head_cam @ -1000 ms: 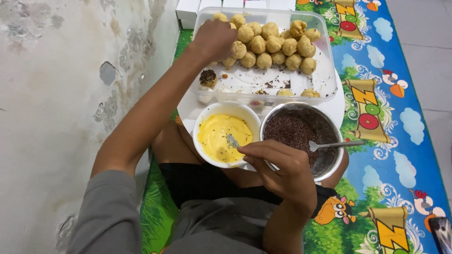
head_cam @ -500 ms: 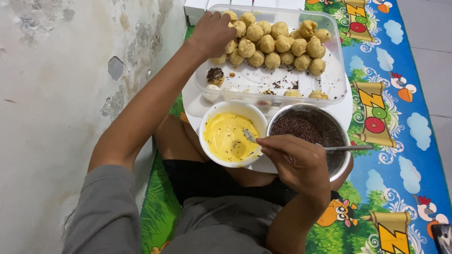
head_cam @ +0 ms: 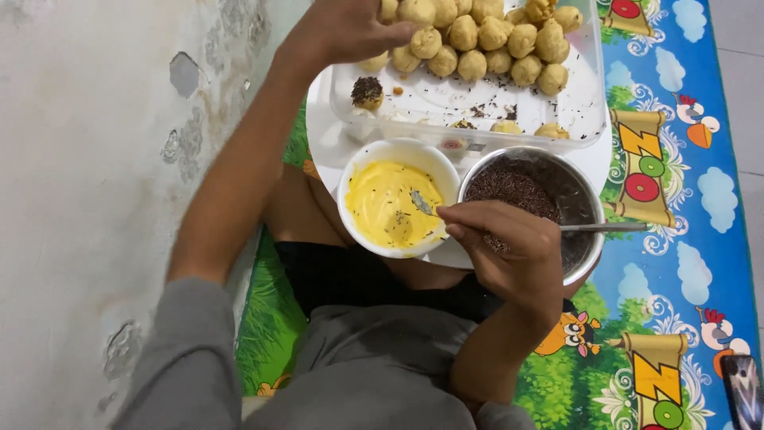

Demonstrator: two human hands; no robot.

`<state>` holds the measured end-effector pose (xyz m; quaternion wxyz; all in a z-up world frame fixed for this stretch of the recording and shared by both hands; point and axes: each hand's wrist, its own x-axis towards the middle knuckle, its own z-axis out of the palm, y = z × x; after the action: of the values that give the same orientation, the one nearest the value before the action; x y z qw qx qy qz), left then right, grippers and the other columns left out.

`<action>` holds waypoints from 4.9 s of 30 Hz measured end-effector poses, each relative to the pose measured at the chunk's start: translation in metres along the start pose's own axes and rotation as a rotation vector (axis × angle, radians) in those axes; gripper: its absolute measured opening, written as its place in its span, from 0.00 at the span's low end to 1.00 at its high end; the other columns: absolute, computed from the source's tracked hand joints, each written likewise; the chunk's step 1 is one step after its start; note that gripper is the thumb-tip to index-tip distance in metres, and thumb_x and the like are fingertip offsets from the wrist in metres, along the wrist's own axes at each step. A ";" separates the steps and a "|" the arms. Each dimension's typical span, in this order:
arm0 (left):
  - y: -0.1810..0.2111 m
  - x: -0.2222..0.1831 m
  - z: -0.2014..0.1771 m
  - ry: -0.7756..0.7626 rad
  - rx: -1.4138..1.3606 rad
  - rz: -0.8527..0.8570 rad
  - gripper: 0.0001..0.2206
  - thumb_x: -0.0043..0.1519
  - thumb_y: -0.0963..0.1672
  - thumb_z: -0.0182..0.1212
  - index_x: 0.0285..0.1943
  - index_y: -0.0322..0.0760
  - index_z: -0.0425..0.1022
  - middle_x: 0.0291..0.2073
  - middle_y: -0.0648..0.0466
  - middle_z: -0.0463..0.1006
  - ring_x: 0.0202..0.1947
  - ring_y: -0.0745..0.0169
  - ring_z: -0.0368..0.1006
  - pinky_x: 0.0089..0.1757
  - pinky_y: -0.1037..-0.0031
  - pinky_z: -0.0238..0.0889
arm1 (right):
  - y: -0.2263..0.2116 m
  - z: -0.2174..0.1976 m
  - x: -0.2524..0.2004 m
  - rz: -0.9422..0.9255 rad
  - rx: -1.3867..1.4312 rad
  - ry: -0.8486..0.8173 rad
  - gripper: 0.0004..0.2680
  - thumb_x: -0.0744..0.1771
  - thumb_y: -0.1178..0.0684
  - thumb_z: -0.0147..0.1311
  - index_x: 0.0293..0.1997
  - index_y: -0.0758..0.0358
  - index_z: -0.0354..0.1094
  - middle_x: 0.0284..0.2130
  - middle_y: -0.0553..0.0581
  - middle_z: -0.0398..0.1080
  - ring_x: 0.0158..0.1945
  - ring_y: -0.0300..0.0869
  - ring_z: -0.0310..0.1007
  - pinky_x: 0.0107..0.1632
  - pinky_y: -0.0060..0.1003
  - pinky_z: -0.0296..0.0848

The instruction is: Coating dough balls with egg wash and chocolate sprinkles one by one.

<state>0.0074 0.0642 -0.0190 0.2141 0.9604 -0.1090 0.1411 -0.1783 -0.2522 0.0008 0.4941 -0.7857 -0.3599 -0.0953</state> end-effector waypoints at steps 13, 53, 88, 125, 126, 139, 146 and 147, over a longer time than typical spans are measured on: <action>0.091 -0.127 -0.025 0.098 -1.190 -0.145 0.22 0.66 0.47 0.51 0.69 0.35 0.69 0.38 0.57 0.71 0.32 0.73 0.62 0.37 0.84 0.59 | 0.017 -0.003 0.004 0.066 -0.014 0.021 0.09 0.63 0.65 0.64 0.46 0.71 0.78 0.38 0.59 0.81 0.24 0.35 0.68 0.27 0.27 0.64; 0.138 -0.200 -0.003 0.320 -0.840 -0.263 0.22 0.54 0.41 0.71 0.58 0.35 0.72 0.46 0.53 0.78 0.28 0.73 0.62 0.32 0.83 0.59 | 0.028 -0.005 -0.040 0.205 0.489 0.280 0.11 0.73 0.45 0.47 0.46 0.64 0.60 0.45 0.66 0.74 0.41 0.45 0.78 0.49 0.38 0.85; 0.120 -0.192 0.019 0.573 -0.802 -0.190 0.21 0.63 0.53 0.68 0.62 0.45 0.74 0.45 0.49 0.82 0.34 0.62 0.72 0.40 0.71 0.61 | 0.006 0.033 0.004 0.026 -0.008 -0.110 0.05 0.67 0.56 0.62 0.44 0.60 0.82 0.29 0.65 0.80 0.29 0.54 0.82 0.33 0.41 0.80; 0.125 -0.191 0.037 0.320 -1.268 -0.051 0.34 0.49 0.43 0.81 0.65 0.34 0.70 0.52 0.45 0.76 0.46 0.60 0.75 0.51 0.67 0.70 | 0.060 0.004 -0.034 0.147 0.858 0.616 0.10 0.74 0.42 0.35 0.47 0.57 0.52 0.41 0.73 0.73 0.39 0.56 0.83 0.42 0.42 0.89; 0.125 -0.191 0.038 0.331 -1.275 -0.052 0.33 0.47 0.42 0.83 0.63 0.32 0.72 0.52 0.46 0.76 0.48 0.59 0.76 0.53 0.65 0.71 | 0.061 0.004 -0.032 0.171 0.892 0.632 0.10 0.74 0.41 0.35 0.47 0.56 0.52 0.40 0.70 0.74 0.39 0.55 0.83 0.43 0.41 0.89; 0.135 -0.187 0.024 0.501 -0.970 -0.096 0.27 0.45 0.38 0.82 0.53 0.30 0.74 0.47 0.40 0.74 0.44 0.40 0.78 0.49 0.57 0.73 | 0.061 0.003 -0.025 0.228 0.911 0.601 0.10 0.74 0.40 0.35 0.45 0.53 0.54 0.40 0.66 0.75 0.43 0.51 0.84 0.46 0.38 0.90; 0.136 -0.188 0.024 0.462 -1.061 -0.047 0.25 0.50 0.38 0.77 0.58 0.33 0.75 0.54 0.43 0.70 0.49 0.47 0.76 0.49 0.61 0.73 | 0.064 0.004 -0.026 0.209 0.955 0.593 0.10 0.74 0.41 0.35 0.46 0.54 0.54 0.40 0.66 0.74 0.42 0.53 0.84 0.46 0.38 0.90; 0.135 -0.187 0.026 0.443 -1.073 -0.041 0.26 0.50 0.37 0.77 0.59 0.33 0.75 0.53 0.43 0.72 0.48 0.48 0.77 0.48 0.61 0.73 | 0.065 0.004 -0.027 0.206 0.963 0.591 0.10 0.75 0.41 0.35 0.46 0.54 0.54 0.40 0.65 0.73 0.43 0.53 0.83 0.46 0.38 0.90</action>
<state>-0.1983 -0.0386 -0.0498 0.6914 0.6669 -0.0991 0.2593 -0.1557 -0.2777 -0.0605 0.8825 -0.4432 -0.1308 -0.0875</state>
